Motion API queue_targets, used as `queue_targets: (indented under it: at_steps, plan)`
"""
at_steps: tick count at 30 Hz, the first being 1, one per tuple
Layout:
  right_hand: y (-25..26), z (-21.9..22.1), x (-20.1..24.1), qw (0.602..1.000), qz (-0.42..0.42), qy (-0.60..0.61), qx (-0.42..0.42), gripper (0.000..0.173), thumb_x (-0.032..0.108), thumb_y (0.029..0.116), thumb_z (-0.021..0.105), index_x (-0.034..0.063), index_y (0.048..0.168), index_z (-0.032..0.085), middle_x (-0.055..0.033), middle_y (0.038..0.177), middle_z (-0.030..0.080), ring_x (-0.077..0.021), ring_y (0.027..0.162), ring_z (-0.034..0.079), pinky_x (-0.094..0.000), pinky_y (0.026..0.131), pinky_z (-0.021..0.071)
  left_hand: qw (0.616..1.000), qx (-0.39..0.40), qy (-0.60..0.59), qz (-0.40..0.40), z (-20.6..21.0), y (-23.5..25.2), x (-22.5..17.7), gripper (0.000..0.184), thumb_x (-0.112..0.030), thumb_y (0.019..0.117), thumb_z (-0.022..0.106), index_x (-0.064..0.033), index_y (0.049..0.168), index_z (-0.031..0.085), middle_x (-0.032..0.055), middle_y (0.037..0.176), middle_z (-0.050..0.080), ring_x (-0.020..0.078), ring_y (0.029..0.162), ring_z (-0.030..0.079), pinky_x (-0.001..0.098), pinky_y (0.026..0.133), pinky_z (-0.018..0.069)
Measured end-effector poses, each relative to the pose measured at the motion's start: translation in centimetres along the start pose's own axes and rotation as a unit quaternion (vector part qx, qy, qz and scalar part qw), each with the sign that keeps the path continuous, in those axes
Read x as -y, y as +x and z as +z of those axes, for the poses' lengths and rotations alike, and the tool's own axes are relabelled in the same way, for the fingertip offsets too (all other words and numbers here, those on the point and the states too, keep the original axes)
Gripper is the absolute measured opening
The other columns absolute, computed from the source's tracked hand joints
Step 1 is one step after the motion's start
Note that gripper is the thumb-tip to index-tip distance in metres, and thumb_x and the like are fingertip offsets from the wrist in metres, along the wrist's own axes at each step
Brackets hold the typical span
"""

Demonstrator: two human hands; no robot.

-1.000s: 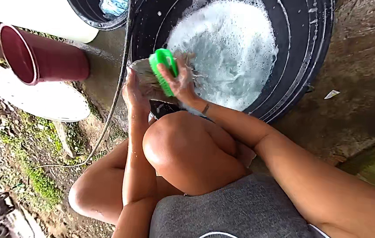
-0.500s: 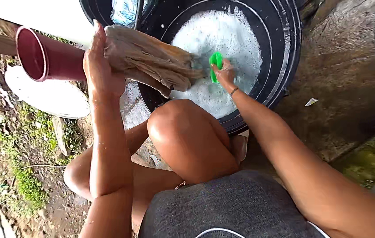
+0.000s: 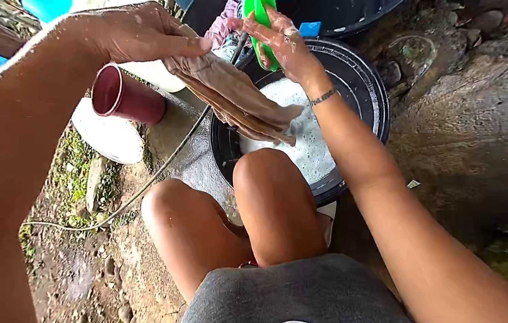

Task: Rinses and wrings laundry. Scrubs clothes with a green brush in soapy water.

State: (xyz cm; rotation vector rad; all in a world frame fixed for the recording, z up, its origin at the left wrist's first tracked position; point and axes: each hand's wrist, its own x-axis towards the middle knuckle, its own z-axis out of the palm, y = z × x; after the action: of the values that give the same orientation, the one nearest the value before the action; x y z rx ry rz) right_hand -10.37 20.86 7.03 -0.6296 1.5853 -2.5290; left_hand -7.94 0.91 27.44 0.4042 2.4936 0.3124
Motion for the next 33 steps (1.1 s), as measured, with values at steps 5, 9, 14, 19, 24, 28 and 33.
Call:
queue_targets:
  at_steps: [5, 9, 14, 19, 24, 28, 33]
  plan:
    - [3.2, 3.7, 1.8, 0.968, 0.115, -0.049, 0.216, 0.027, 0.032, 0.1095, 0.049, 0.0102, 0.118, 0.062, 0.0039, 0.087, 0.062, -0.0025, 0.051, 0.046, -0.0189, 0.044, 0.0417, 0.990, 0.042, 0.120, 0.067, -0.7, -0.9, 1.0, 0.037, -0.048, 0.1012, 0.055, -0.0184, 0.090, 0.073, -0.0065, 0.070, 0.063, 0.0005, 0.061, 0.057, 0.0227, 0.060, 0.0474]
    - [2.4, 1.8, -1.7, 0.910, 0.187, -0.251, 0.273, 0.028, 0.038, 0.0967, 0.071, 0.0100, 0.102, 0.069, 0.0040, 0.066, 0.055, -0.0028, 0.048, 0.041, -0.0228, 0.046, 0.0373, 0.991, 0.012, 0.079, 0.104, -1.7, -1.6, 6.0, 0.040, -0.056, 0.0986, 0.054, -0.0215, 0.085, 0.069, -0.0093, 0.068, 0.059, -0.0018, 0.058, 0.054, 0.0200, 0.053, 0.0446]
    - [0.7, -2.9, -2.3, 0.811, 0.189, -0.468, 0.296, 0.048, 0.048, 0.0851, 0.080, 0.0054, 0.103, 0.071, -0.0108, 0.093, 0.067, -0.0218, 0.085, 0.063, -0.0481, 0.079, 0.0502, 0.979, -0.065, 0.132, 0.143, 0.3, -3.1, 16.5, 0.060, -0.072, 0.0910, 0.051, -0.0138, 0.079, 0.062, 0.0005, 0.069, 0.053, 0.0148, 0.062, 0.054, 0.0438, 0.056, 0.0447]
    - [2.2, 0.5, -2.2, 0.794, 0.268, -0.460, 0.294, 0.036, 0.044, 0.0910, 0.076, 0.0098, 0.101, 0.070, -0.0012, 0.074, 0.062, -0.0089, 0.058, 0.054, -0.0289, 0.056, 0.0471, 0.980, -0.107, 0.108, 0.130, 10.3, -2.3, 24.4, 0.055, -0.047, 0.0945, 0.066, 0.0029, 0.074, 0.061, 0.0209, 0.077, 0.059, 0.0432, 0.085, 0.060, 0.0670, 0.089, 0.0380]
    - [3.3, 1.0, -14.2, 0.732, 0.413, -0.509, 0.185, 0.037, 0.034, 0.1008, 0.068, 0.0042, 0.121, 0.062, -0.0118, 0.103, 0.072, -0.0208, 0.076, 0.070, -0.0384, 0.069, 0.0594, 0.984, -0.175, -0.008, -0.035, 22.4, 0.1, 29.8, 0.051, -0.045, 0.0991, 0.063, 0.0050, 0.092, 0.071, 0.0275, 0.136, 0.054, 0.0477, 0.126, 0.050, 0.0637, 0.105, 0.0409]
    - [1.5, -4.4, -21.9, 0.651, 0.394, -0.646, 0.061, 0.061, 0.038, 0.0953, 0.070, -0.0054, 0.136, 0.057, -0.0326, 0.136, 0.059, -0.0494, 0.130, 0.055, -0.0666, 0.108, 0.0417, 0.957, -0.212, -0.126, -0.151, 27.1, -1.0, 30.4, 0.057, -0.050, 0.1027, 0.053, 0.0044, 0.113, 0.067, 0.0249, 0.138, 0.055, 0.0390, 0.118, 0.061, 0.0572, 0.100, 0.0494]
    - [-8.6, -5.7, -27.6, 0.605, 0.465, -0.575, -0.296, 0.069, 0.045, 0.1020, 0.056, 0.0025, 0.155, 0.041, -0.0256, 0.142, 0.059, -0.0420, 0.135, 0.055, -0.0614, 0.114, 0.0377, 0.889, -0.268, -0.286, -0.238, 30.0, -1.3, 30.9, 0.056, -0.052, 0.1044, 0.050, 0.0027, 0.108, 0.063, 0.0182, 0.090, 0.068, 0.0267, 0.084, 0.070, 0.0505, 0.083, 0.0560]
